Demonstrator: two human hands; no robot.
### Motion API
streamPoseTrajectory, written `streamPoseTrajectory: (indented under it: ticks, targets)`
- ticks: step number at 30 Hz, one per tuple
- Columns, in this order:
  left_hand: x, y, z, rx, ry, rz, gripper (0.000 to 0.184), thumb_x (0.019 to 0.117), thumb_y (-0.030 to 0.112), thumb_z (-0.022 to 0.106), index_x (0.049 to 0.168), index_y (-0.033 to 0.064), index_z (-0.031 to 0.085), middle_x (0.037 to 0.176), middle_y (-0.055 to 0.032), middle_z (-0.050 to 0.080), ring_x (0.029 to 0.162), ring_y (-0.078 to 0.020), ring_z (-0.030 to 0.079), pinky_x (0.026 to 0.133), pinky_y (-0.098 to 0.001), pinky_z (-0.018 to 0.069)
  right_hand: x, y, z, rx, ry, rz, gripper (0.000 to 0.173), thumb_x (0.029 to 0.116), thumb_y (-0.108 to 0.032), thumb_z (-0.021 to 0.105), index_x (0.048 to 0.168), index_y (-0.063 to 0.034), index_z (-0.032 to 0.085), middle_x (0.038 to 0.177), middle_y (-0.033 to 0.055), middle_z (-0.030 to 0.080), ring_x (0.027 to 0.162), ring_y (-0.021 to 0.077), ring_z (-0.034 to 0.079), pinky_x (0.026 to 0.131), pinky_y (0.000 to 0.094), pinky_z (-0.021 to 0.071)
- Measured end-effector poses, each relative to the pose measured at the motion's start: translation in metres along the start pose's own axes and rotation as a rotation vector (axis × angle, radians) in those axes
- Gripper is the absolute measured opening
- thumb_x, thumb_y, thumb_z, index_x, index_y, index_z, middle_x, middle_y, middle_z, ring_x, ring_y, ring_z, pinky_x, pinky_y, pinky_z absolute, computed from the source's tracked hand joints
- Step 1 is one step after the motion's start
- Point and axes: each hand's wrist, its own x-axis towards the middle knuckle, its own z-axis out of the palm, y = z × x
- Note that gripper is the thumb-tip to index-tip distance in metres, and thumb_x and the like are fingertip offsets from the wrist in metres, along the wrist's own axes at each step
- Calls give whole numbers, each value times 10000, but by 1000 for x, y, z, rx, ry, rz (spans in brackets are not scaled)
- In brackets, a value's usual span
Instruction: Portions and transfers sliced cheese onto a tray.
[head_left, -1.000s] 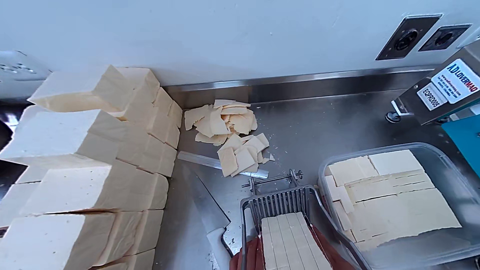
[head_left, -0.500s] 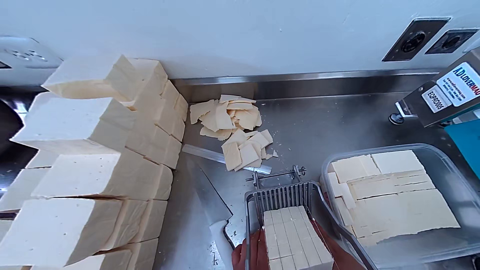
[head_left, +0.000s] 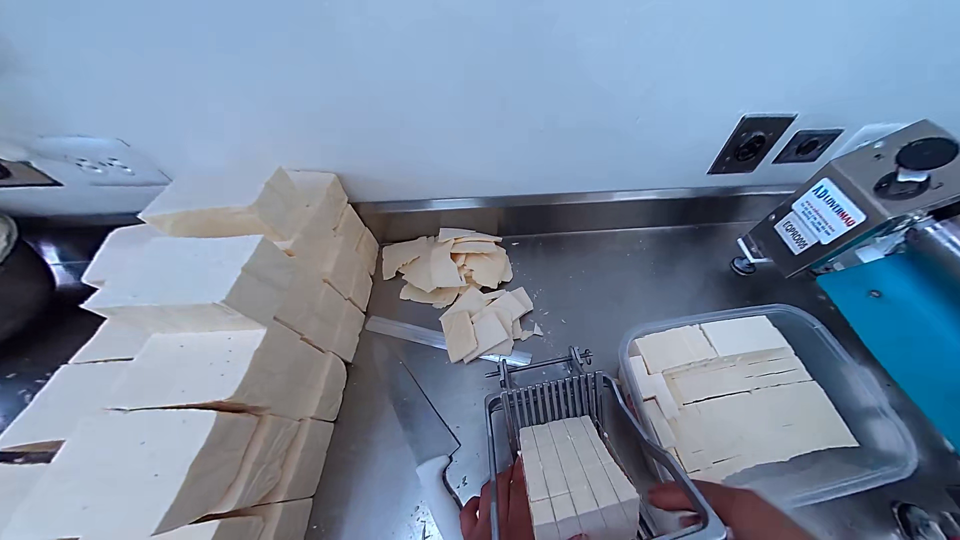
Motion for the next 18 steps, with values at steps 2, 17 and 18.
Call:
streamPoseTrajectory:
  ticks: [2, 17, 18]
  targets:
    - [-2, 3, 0, -22, -9, -10, 1023, 891, 661, 596, 1474, -154, 391, 1451, -346, 483, 1366, -504, 438, 1067, -727, 266, -15, -28, -21, -136, 175, 36, 307, 1004, -39, 468, 1194, 0, 706, 1058, 148, 738, 870, 233, 720, 756, 425, 595]
    - [-6, -32, -14, -241, -143, 101, 982, 870, 500, 693, 1533, -119, 314, 1538, -346, 377, 1432, -539, 327, 1100, -727, 251, 22, -116, 19, -543, -507, -308, 638, 1036, -521, 465, 635, -35, 566, 533, 111, 490, 505, 294, 552, 469, 470, 385]
    - [-6, -43, -22, -321, -150, 150, 859, 905, 402, 650, 1515, -122, 349, 1543, -351, 363, 1444, -534, 311, 1128, -714, 235, 23, -114, 21, -535, -507, -303, 625, 1029, -508, 485, 629, -35, 565, 527, 110, 487, 497, 292, 546, 465, 470, 384]
